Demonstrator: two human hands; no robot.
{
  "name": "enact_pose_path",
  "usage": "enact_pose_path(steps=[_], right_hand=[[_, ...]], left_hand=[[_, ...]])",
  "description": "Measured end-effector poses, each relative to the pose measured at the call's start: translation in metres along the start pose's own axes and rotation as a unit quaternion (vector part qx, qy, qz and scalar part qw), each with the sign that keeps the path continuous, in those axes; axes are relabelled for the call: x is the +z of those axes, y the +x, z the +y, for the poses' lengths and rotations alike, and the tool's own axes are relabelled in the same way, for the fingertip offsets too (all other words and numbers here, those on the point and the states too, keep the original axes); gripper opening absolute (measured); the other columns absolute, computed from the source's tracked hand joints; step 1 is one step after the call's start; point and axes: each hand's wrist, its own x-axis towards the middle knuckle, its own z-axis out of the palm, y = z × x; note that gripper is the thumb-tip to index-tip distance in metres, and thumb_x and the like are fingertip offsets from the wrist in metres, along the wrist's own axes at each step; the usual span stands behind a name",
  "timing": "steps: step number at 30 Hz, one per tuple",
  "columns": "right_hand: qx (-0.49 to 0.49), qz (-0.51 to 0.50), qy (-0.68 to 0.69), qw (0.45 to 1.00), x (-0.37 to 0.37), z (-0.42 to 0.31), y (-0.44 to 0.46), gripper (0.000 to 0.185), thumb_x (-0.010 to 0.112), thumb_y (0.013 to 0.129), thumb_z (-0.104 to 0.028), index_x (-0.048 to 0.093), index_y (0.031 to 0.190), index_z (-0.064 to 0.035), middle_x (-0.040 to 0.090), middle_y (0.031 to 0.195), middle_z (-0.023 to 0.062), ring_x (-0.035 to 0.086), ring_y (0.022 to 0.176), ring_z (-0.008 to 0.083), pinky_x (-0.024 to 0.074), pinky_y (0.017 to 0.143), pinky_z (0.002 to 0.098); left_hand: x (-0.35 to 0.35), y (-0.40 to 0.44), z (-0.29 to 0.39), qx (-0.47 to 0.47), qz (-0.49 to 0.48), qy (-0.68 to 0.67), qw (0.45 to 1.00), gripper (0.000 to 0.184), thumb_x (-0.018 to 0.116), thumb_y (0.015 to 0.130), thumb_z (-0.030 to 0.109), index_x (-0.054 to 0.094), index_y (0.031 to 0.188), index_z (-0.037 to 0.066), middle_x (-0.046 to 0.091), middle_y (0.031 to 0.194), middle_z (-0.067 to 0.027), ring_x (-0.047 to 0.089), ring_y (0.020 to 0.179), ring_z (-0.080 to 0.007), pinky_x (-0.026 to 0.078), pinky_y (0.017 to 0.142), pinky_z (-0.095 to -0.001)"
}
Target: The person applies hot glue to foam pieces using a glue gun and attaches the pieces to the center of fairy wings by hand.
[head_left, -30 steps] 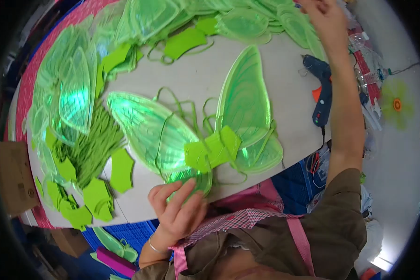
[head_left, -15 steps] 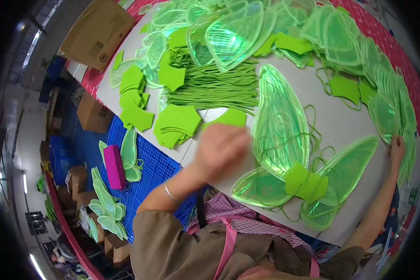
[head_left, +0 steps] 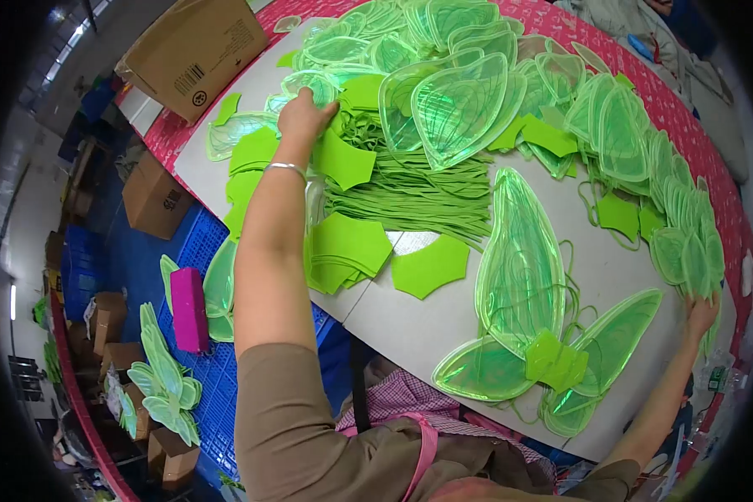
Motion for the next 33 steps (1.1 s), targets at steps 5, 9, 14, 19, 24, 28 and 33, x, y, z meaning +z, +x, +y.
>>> enact_pose_path(steps=[5, 9, 14, 19, 24, 28, 33], right_hand=[[0.090, -0.014, -0.189, 0.978, 0.003, -0.003, -0.018, 0.031, 0.054, 0.082, -0.009, 0.051, 0.110, 0.0033, 0.059, 0.089, 0.0150, 0.059, 0.063, 0.0210, 0.0516, 0.053, 0.0308], [-0.013, -0.051, -0.326, 0.944, 0.001, -0.002, -0.027, 0.018, 0.050, 0.087, -0.016, 0.054, 0.095, -0.0010, 0.057, 0.060, 0.0061, 0.053, 0.042, 0.0150, 0.0432, 0.042, 0.0265], [-0.083, -0.061, -0.054, 0.993, -0.005, -0.032, -0.061, 0.030, 0.052, 0.091, -0.021, 0.047, 0.114, -0.0022, 0.061, 0.079, 0.0105, 0.058, 0.057, 0.0134, 0.0454, 0.047, 0.0250], [-0.029, -0.054, -0.063, 0.996, -0.015, -0.132, -0.246, 0.038, 0.056, 0.090, -0.024, 0.045, 0.122, -0.0054, 0.062, 0.069, 0.0053, 0.053, 0.052, 0.0059, 0.0399, 0.045, 0.0182], [0.131, -0.158, -0.081, 0.975, -0.052, -0.128, -0.354, 0.037, 0.052, 0.090, -0.013, 0.045, 0.124, -0.0020, 0.059, 0.064, 0.0041, 0.049, 0.043, 0.0053, 0.0359, 0.039, 0.0152], [0.215, -0.240, -0.041, 0.946, -0.066, -0.103, -0.388, 0.039, 0.052, 0.090, -0.011, 0.043, 0.126, 0.0005, 0.059, 0.064, 0.0043, 0.050, 0.044, 0.0053, 0.0373, 0.040, 0.0161], [0.220, -0.294, -0.019, 0.930, -0.065, -0.093, -0.387, 0.040, 0.051, 0.091, -0.011, 0.043, 0.127, 0.0020, 0.058, 0.063, 0.0034, 0.050, 0.045, 0.0048, 0.0359, 0.040, 0.0166]], left_hand=[[-0.005, 0.021, -0.011, -0.026, -0.047, -0.091, 0.994, 0.039, 0.064, 0.073, 0.037, 0.063, 0.096, 0.005, 0.066, 0.093, -0.0161, 0.062, 0.090, -0.0315, 0.048, 0.078, -0.0406], [-0.024, 0.044, -0.052, -0.062, 0.081, -0.109, 0.989, 0.027, 0.061, 0.076, 0.033, 0.069, 0.091, 0.012, 0.067, 0.092, -0.0113, 0.063, 0.088, -0.0284, 0.048, 0.078, -0.0401], [-0.107, 0.007, -0.023, 0.248, 0.420, -0.236, 0.841, 0.014, 0.061, 0.085, 0.018, 0.068, 0.084, 0.006, 0.065, 0.080, -0.0085, 0.058, 0.065, -0.0183, 0.048, 0.062, -0.0306], [-0.128, -0.180, 0.074, 0.117, 0.093, -0.590, 0.793, 0.026, 0.053, 0.090, 0.010, 0.050, 0.114, 0.001, 0.050, 0.077, 0.0010, 0.040, 0.062, -0.0045, 0.033, 0.051, -0.0188], [-0.090, -0.313, 0.083, -0.071, -0.276, -0.584, 0.760, 0.030, 0.054, 0.091, 0.015, 0.052, 0.119, 0.005, 0.052, 0.079, 0.0048, 0.038, 0.058, -0.0014, 0.028, 0.047, -0.0157], [-0.085, -0.345, 0.092, 0.001, -0.413, -0.554, 0.723, 0.029, 0.055, 0.091, 0.013, 0.053, 0.117, 0.001, 0.059, 0.087, 0.0014, 0.043, 0.061, -0.0014, 0.031, 0.050, -0.0155], [-0.085, -0.344, 0.100, 0.047, -0.448, -0.518, 0.727, 0.029, 0.055, 0.092, 0.014, 0.055, 0.116, -0.002, 0.061, 0.097, -0.0030, 0.053, 0.080, -0.0067, 0.042, 0.069, -0.0189]])
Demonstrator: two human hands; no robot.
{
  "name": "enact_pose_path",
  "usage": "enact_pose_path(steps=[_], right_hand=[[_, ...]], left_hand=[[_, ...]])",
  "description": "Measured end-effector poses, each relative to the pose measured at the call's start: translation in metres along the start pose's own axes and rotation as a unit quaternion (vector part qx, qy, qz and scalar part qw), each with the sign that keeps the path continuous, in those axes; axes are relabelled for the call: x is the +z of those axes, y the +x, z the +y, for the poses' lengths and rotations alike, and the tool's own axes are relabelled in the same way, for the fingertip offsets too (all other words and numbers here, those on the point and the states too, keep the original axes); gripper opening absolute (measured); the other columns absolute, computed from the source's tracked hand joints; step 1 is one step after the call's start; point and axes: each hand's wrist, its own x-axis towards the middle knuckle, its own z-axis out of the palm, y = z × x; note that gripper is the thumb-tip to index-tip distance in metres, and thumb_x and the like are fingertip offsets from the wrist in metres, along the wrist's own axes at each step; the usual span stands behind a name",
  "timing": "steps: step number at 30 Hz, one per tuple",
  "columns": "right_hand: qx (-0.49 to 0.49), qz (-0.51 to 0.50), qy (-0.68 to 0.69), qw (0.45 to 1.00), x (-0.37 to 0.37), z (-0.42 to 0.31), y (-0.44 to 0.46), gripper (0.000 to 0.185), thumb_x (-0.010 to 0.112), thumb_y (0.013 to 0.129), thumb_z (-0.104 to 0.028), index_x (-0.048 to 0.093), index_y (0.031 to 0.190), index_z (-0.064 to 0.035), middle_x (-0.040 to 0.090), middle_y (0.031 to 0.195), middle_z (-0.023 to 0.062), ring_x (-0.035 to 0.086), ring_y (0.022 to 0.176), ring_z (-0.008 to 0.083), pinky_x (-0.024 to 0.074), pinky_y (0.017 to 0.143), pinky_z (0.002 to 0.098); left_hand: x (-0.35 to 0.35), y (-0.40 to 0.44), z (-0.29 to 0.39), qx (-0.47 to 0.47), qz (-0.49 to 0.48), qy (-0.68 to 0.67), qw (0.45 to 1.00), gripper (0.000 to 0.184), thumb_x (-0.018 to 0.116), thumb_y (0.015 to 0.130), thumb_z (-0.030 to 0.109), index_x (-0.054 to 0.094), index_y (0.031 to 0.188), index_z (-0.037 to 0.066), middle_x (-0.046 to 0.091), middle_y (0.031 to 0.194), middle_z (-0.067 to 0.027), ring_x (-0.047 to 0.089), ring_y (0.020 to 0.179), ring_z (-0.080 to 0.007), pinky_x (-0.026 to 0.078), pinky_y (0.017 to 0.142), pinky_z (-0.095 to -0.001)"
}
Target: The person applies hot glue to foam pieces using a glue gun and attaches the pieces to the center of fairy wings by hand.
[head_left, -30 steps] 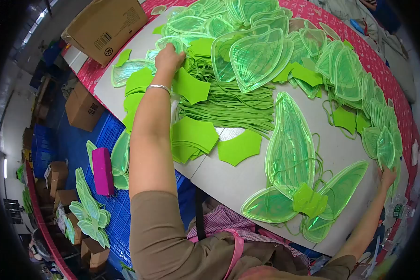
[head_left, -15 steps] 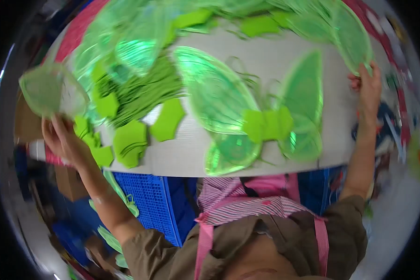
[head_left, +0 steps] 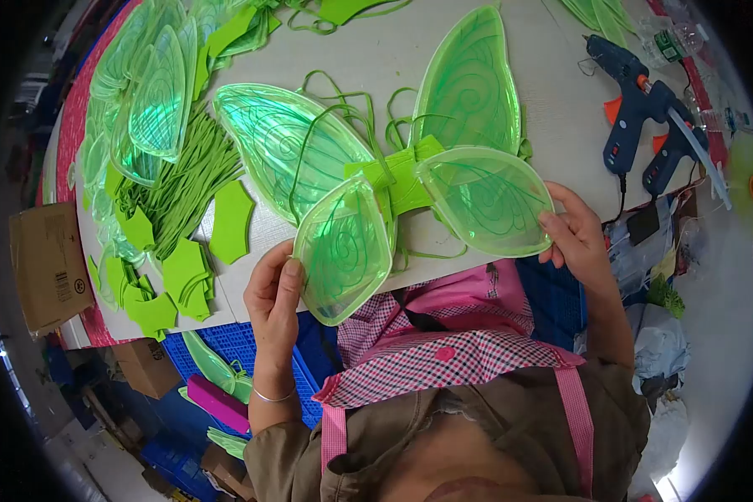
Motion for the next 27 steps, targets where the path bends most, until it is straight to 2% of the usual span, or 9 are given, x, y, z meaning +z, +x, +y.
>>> enact_pose_path(steps=[4, 7, 10, 14, 20, 21, 23, 24, 27], right_hand=[[0.011, -0.001, -0.019, 1.000, 0.001, -0.007, 0.004, 0.040, 0.051, 0.090, -0.011, 0.043, 0.127, 0.0018, 0.058, 0.063, 0.0031, 0.050, 0.046, 0.0044, 0.0352, 0.040, 0.0164], [0.020, 0.008, -0.041, 0.999, 0.004, -0.008, 0.007, 0.039, 0.051, 0.090, -0.010, 0.043, 0.127, 0.0019, 0.058, 0.063, 0.0030, 0.050, 0.047, 0.0040, 0.0363, 0.041, 0.0168], [-0.003, 0.025, -0.098, 0.995, 0.006, -0.006, 0.011, 0.039, 0.052, 0.090, -0.009, 0.044, 0.126, 0.0019, 0.057, 0.062, 0.0028, 0.049, 0.047, 0.0042, 0.0383, 0.043, 0.0183], [-0.013, 0.034, -0.152, 0.988, 0.006, -0.002, 0.016, 0.040, 0.053, 0.089, -0.008, 0.044, 0.126, 0.0000, 0.055, 0.057, 0.0028, 0.048, 0.048, 0.0048, 0.0406, 0.045, 0.0209], [-0.004, 0.059, -0.270, 0.961, 0.008, -0.013, 0.013, 0.046, 0.060, 0.085, -0.013, 0.045, 0.127, -0.0035, 0.052, 0.051, 0.0033, 0.048, 0.045, 0.0078, 0.0415, 0.047, 0.0230], [-0.019, 0.095, -0.283, 0.954, 0.006, -0.015, 0.008, 0.049, 0.063, 0.083, -0.014, 0.045, 0.127, -0.0042, 0.054, 0.055, 0.0044, 0.050, 0.047, 0.0092, 0.0424, 0.048, 0.0235], [-0.050, 0.164, -0.308, 0.936, 0.003, -0.021, -0.001, 0.055, 0.068, 0.079, -0.016, 0.045, 0.128, -0.0056, 0.058, 0.062, 0.0067, 0.053, 0.051, 0.0121, 0.0441, 0.051, 0.0246], [-0.089, 0.173, -0.323, 0.926, 0.003, -0.022, -0.003, 0.058, 0.069, 0.077, -0.018, 0.045, 0.128, -0.0057, 0.059, 0.071, 0.0086, 0.055, 0.060, 0.0150, 0.0452, 0.057, 0.0270], [-0.206, 0.156, -0.383, 0.887, 0.014, -0.030, 0.005, 0.065, 0.074, 0.070, -0.025, 0.047, 0.126, -0.0051, 0.058, 0.099, 0.0128, 0.056, 0.087, 0.0237, 0.0451, 0.076, 0.0344]], left_hand=[[-0.001, 0.008, 0.008, -0.001, -0.033, 0.015, 0.999, 0.029, 0.056, 0.091, 0.014, 0.055, 0.115, -0.002, 0.060, 0.101, -0.0041, 0.054, 0.086, -0.0086, 0.043, 0.076, -0.0208], [0.004, 0.015, 0.009, 0.028, -0.017, 0.044, 0.998, 0.025, 0.056, 0.091, 0.010, 0.057, 0.113, -0.001, 0.060, 0.093, -0.0019, 0.052, 0.077, -0.0063, 0.043, 0.068, -0.0194], [0.006, 0.022, 0.006, 0.103, -0.010, 0.213, 0.972, 0.022, 0.057, 0.087, 0.003, 0.059, 0.109, 0.000, 0.057, 0.078, -0.0008, 0.048, 0.063, -0.0060, 0.039, 0.056, -0.0200], [0.015, 0.028, 0.004, 0.172, 0.009, 0.329, 0.929, 0.025, 0.059, 0.081, -0.004, 0.061, 0.105, 0.002, 0.045, 0.064, -0.0038, 0.042, 0.052, -0.0106, 0.033, 0.048, -0.0237], [0.020, 0.024, 0.003, 0.170, 0.022, 0.378, 0.910, 0.027, 0.061, 0.080, -0.003, 0.060, 0.107, 0.002, 0.050, 0.071, -0.0050, 0.039, 0.051, -0.0120, 0.033, 0.047, -0.0243], [0.019, 0.019, 0.005, 0.138, 0.045, 0.380, 0.913, 0.035, 0.064, 0.078, 0.000, 0.057, 0.112, 0.001, 0.052, 0.084, -0.0074, 0.041, 0.054, -0.0126, 0.034, 0.050, -0.0251], [0.014, 0.017, 0.006, 0.205, 0.085, 0.409, 0.885, 0.045, 0.068, 0.076, 0.003, 0.052, 0.118, 0.000, 0.050, 0.098, -0.0095, 0.042, 0.061, -0.0131, 0.036, 0.056, -0.0264], [0.007, 0.013, 0.005, 0.196, 0.083, 0.431, 0.877, 0.052, 0.071, 0.075, 0.010, 0.051, 0.121, 0.001, 0.046, 0.112, -0.0137, 0.050, 0.081, -0.0198, 0.042, 0.073, -0.0306], [0.019, 0.014, 0.024, 0.269, 0.043, 0.481, 0.833, 0.060, 0.075, 0.071, 0.020, 0.049, 0.123, 0.001, 0.042, 0.123, -0.0179, 0.048, 0.107, -0.0307, 0.039, 0.091, -0.0389]])
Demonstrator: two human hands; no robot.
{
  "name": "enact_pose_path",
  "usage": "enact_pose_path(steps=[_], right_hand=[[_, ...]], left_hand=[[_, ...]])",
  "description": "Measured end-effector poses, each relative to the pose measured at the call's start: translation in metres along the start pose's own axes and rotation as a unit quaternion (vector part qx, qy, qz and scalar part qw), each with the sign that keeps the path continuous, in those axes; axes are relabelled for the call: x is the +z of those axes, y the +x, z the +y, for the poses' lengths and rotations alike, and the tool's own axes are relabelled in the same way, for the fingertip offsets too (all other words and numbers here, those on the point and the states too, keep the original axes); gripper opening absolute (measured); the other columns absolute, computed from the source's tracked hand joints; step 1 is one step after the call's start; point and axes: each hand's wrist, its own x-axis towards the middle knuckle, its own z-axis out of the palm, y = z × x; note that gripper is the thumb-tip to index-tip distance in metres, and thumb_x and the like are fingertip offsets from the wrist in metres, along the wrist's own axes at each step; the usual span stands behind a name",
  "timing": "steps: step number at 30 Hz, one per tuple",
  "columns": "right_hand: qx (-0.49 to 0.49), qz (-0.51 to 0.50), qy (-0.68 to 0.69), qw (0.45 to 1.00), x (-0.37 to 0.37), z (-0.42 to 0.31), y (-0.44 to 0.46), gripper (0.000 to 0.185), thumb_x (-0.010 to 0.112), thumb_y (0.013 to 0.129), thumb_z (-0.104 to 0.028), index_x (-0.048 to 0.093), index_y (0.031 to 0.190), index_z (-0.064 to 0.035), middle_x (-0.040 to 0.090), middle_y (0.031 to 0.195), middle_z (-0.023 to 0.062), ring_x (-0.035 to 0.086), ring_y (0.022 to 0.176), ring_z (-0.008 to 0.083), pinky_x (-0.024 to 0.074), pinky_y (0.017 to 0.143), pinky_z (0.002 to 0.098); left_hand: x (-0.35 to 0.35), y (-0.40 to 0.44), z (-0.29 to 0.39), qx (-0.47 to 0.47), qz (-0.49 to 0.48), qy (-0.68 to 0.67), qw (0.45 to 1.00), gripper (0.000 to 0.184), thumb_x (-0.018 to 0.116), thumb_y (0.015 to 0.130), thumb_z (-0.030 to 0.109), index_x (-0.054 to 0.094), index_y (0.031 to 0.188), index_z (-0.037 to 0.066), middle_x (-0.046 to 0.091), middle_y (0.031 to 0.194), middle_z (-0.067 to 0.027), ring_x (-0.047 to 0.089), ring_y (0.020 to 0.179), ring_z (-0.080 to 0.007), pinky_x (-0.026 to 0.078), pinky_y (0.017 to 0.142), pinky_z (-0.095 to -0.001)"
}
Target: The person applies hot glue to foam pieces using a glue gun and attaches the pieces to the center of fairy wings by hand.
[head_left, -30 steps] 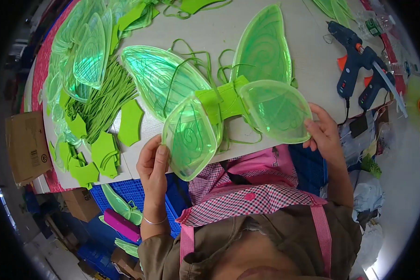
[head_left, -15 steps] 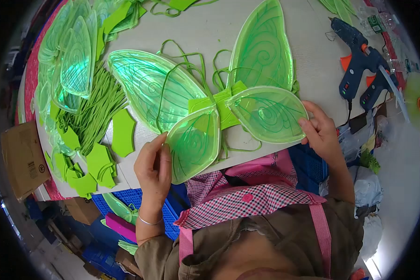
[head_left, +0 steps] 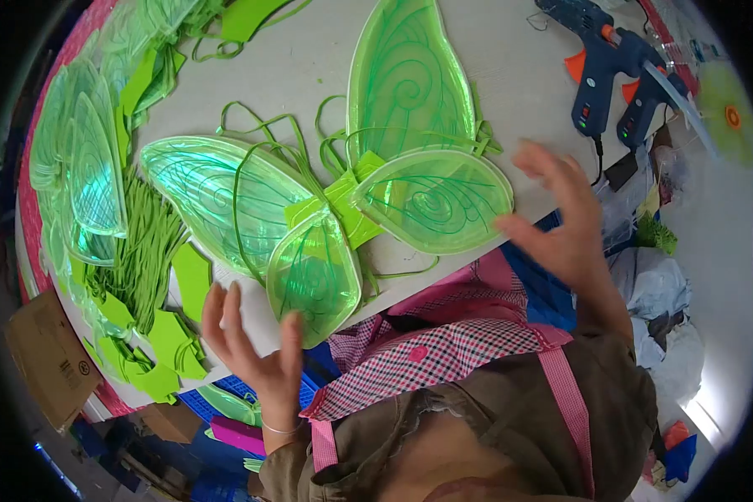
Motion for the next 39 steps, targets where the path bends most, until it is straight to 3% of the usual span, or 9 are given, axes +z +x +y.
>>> enact_pose_path(steps=[1, 7, 19, 23, 25, 28, 30, 35, 39], right_hand=[[-0.051, -0.018, -0.021, 0.998, 0.006, -0.008, 0.009, 0.068, 0.075, 0.068, -0.028, 0.047, 0.125, -0.0042, 0.055, 0.107, 0.0134, 0.052, 0.096, 0.0265, 0.0427, 0.083, 0.0371], [-0.159, -0.052, -0.075, 0.983, 0.045, -0.037, 0.030, 0.074, 0.075, 0.062, -0.037, 0.048, 0.121, -0.0006, 0.046, 0.124, 0.0125, 0.039, 0.118, 0.0322, 0.0306, 0.098, 0.0442], [-0.188, -0.070, -0.132, 0.971, 0.056, -0.033, 0.030, 0.071, 0.073, 0.064, -0.038, 0.050, 0.120, -0.0009, 0.046, 0.129, 0.0098, 0.038, 0.120, 0.0308, 0.0292, 0.099, 0.0449], [-0.208, -0.021, -0.059, 0.976, 0.051, -0.024, 0.032, 0.072, 0.076, 0.064, -0.037, 0.049, 0.121, -0.0031, 0.047, 0.128, 0.0111, 0.040, 0.120, 0.0298, 0.0288, 0.101, 0.0446], [-0.151, 0.061, 0.063, 0.985, 0.041, -0.010, 0.027, 0.073, 0.079, 0.063, -0.030, 0.048, 0.124, -0.0032, 0.046, 0.129, 0.0146, 0.041, 0.121, 0.0320, 0.0304, 0.102, 0.0425], [-0.039, 0.353, -0.004, 0.935, 0.012, 0.047, 0.025, 0.062, 0.074, 0.072, -0.009, 0.045, 0.127, 0.0010, 0.049, 0.128, 0.0158, 0.047, 0.117, 0.0261, 0.0351, 0.100, 0.0363], [0.078, 0.462, -0.026, 0.883, -0.010, 0.089, 0.025, 0.053, 0.072, 0.077, -0.020, 0.052, 0.120, 0.0033, 0.057, 0.116, 0.0161, 0.054, 0.109, 0.0268, 0.0393, 0.094, 0.0360], [0.129, 0.197, 0.005, 0.972, -0.030, 0.160, 0.064, 0.037, 0.067, 0.081, -0.026, 0.057, 0.100, 0.0042, 0.062, 0.086, 0.0101, 0.058, 0.078, 0.0166, 0.0440, 0.072, 0.0291], [0.132, 0.247, 0.216, 0.935, -0.043, 0.125, 0.044, 0.031, 0.063, 0.085, -0.018, 0.055, 0.108, 0.0004, 0.061, 0.083, 0.0066, 0.056, 0.075, 0.0087, 0.0435, 0.067, 0.0225]], left_hand=[[0.000, 0.001, 0.004, -0.017, -0.042, -0.017, 0.999, 0.072, 0.077, 0.068, 0.029, 0.046, 0.126, 0.001, 0.037, 0.131, -0.0214, 0.036, 0.124, -0.0372, 0.031, 0.101, -0.0435], [0.021, 0.010, 0.010, 0.087, -0.133, 0.058, 0.986, 0.098, 0.066, 0.067, 0.061, 0.031, 0.136, 0.000, 0.029, 0.142, -0.0178, 0.022, 0.133, -0.0371, 0.008, 0.107, -0.0542], [0.023, 0.016, 0.018, 0.120, -0.134, 0.125, 0.976, 0.094, 0.065, 0.064, 0.064, 0.045, 0.126, -0.003, 0.039, 0.138, -0.0107, 0.025, 0.131, -0.0357, 0.010, 0.104, -0.0585], [0.017, 0.017, 0.023, 0.126, -0.109, 0.111, 0.980, 0.097, 0.071, 0.061, 0.059, 0.039, 0.131, 0.000, 0.037, 0.138, -0.0131, 0.026, 0.132, -0.0366, 0.015, 0.105, -0.0539], [0.014, 0.012, 0.016, 0.116, -0.073, 0.061, 0.989, 0.099, 0.070, 0.062, 0.060, 0.035, 0.133, 0.000, 0.035, 0.138, -0.0166, 0.025, 0.132, -0.0379, 0.014, 0.105, -0.0549], [0.000, -0.002, -0.003, 0.068, -0.019, 0.017, 0.997, 0.090, 0.068, 0.070, 0.051, 0.031, 0.135, 0.000, 0.034, 0.138, -0.0207, 0.027, 0.130, -0.0393, 0.015, 0.106, -0.0543], [-0.007, -0.007, -0.021, 0.033, 0.014, -0.011, 0.999, 0.086, 0.068, 0.073, 0.046, 0.032, 0.134, -0.001, 0.033, 0.138, -0.0208, 0.029, 0.129, -0.0399, 0.016, 0.105, -0.0550], [-0.006, 0.015, -0.039, 0.031, 0.095, -0.098, 0.990, 0.055, 0.066, 0.079, 0.019, 0.045, 0.126, 0.000, 0.043, 0.129, -0.0210, 0.041, 0.120, -0.0366, 0.034, 0.099, -0.0411], [-0.008, 0.010, -0.061, 0.031, 0.152, -0.089, 0.984, 0.049, 0.067, 0.077, 0.010, 0.049, 0.121, 0.001, 0.050, 0.122, -0.0202, 0.048, 0.114, -0.0350, 0.037, 0.097, -0.0401]])
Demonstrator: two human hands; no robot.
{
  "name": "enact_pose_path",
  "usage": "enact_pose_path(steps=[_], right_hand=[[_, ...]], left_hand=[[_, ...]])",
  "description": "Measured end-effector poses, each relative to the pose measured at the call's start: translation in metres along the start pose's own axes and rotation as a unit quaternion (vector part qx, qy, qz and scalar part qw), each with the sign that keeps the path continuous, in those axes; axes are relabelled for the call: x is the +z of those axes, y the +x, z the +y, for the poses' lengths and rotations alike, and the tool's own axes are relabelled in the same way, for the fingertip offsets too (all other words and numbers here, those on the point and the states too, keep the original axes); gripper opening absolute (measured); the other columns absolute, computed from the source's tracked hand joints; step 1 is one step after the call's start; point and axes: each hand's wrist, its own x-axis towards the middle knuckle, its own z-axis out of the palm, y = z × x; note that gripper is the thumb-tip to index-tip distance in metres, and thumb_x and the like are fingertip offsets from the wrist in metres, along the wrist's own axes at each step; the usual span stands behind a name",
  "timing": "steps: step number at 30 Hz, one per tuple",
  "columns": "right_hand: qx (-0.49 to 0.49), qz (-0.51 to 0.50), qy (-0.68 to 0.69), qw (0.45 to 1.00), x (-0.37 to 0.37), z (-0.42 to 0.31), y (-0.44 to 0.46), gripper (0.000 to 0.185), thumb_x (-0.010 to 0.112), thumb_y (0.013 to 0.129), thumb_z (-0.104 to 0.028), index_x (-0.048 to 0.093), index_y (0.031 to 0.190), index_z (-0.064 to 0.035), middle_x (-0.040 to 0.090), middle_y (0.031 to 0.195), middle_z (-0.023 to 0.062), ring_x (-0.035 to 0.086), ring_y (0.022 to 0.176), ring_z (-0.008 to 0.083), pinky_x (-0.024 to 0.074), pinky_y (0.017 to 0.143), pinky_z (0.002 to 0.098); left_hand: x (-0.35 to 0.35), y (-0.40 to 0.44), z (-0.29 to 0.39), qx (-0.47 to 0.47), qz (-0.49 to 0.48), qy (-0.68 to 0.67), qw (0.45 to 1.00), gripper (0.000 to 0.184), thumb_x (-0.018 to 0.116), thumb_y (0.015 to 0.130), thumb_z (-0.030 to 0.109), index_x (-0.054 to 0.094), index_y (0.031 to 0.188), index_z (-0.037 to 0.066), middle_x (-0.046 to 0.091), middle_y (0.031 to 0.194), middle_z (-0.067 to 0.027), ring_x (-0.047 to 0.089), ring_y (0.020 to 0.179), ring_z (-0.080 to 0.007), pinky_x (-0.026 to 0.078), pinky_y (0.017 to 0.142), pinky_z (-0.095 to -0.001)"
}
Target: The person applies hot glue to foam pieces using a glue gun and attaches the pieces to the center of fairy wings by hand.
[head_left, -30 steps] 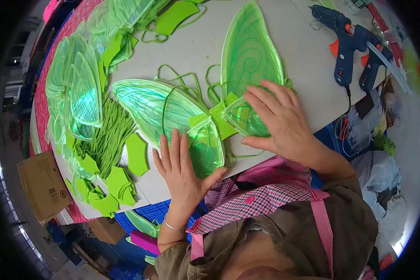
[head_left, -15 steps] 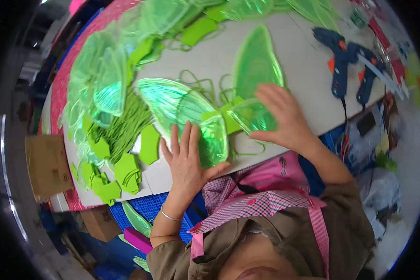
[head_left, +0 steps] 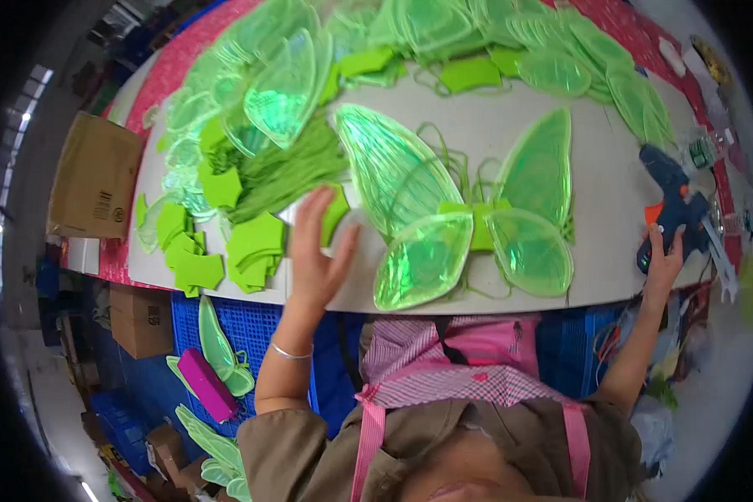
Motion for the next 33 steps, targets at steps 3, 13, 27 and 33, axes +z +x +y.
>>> enact_pose_path(steps=[3, 13, 27, 33], right_hand=[[0.102, -0.153, 0.218, 0.958, 0.001, -0.059, -0.040, 0.045, 0.054, 0.089, -0.020, 0.040, 0.126, 0.0005, 0.056, 0.113, 0.0155, 0.061, 0.084, 0.0187, 0.0519, 0.065, 0.0296], [0.193, -0.452, 0.179, 0.852, 0.059, -0.184, -0.093, 0.049, 0.053, 0.087, -0.032, 0.048, 0.117, 0.0057, 0.062, 0.090, 0.0156, 0.060, 0.088, 0.0217, 0.0449, 0.079, 0.0296], [0.271, -0.487, 0.181, 0.810, 0.070, -0.181, -0.098, 0.042, 0.050, 0.090, -0.033, 0.050, 0.111, 0.0035, 0.058, 0.079, 0.0106, 0.058, 0.071, 0.0175, 0.0464, 0.069, 0.0298], [0.293, -0.452, 0.163, 0.827, 0.036, -0.171, -0.097, 0.042, 0.051, 0.089, -0.033, 0.052, 0.108, 0.0034, 0.058, 0.079, 0.0112, 0.057, 0.072, 0.0165, 0.0458, 0.068, 0.0288]], left_hand=[[-0.002, -0.012, -0.023, -0.046, 0.061, -0.018, 0.997, 0.037, 0.064, 0.077, 0.003, 0.054, 0.113, 0.000, 0.057, 0.111, -0.0155, 0.053, 0.103, -0.0297, 0.040, 0.092, -0.0371], [0.015, -0.018, -0.039, -0.013, 0.083, 0.010, 0.996, 0.024, 0.057, 0.084, -0.001, 0.054, 0.108, -0.001, 0.058, 0.103, -0.0130, 0.055, 0.094, -0.0239, 0.043, 0.086, -0.0335], [0.017, -0.020, -0.045, -0.056, 0.101, 0.002, 0.993, 0.027, 0.060, 0.081, -0.001, 0.054, 0.108, -0.001, 0.058, 0.100, -0.0138, 0.055, 0.091, -0.0255, 0.043, 0.084, -0.0343], [0.019, -0.021, -0.044, -0.074, 0.117, 0.010, 0.990, 0.026, 0.060, 0.083, 0.000, 0.054, 0.109, -0.002, 0.056, 0.102, -0.0128, 0.055, 0.090, -0.0225, 0.044, 0.083, -0.0321]])
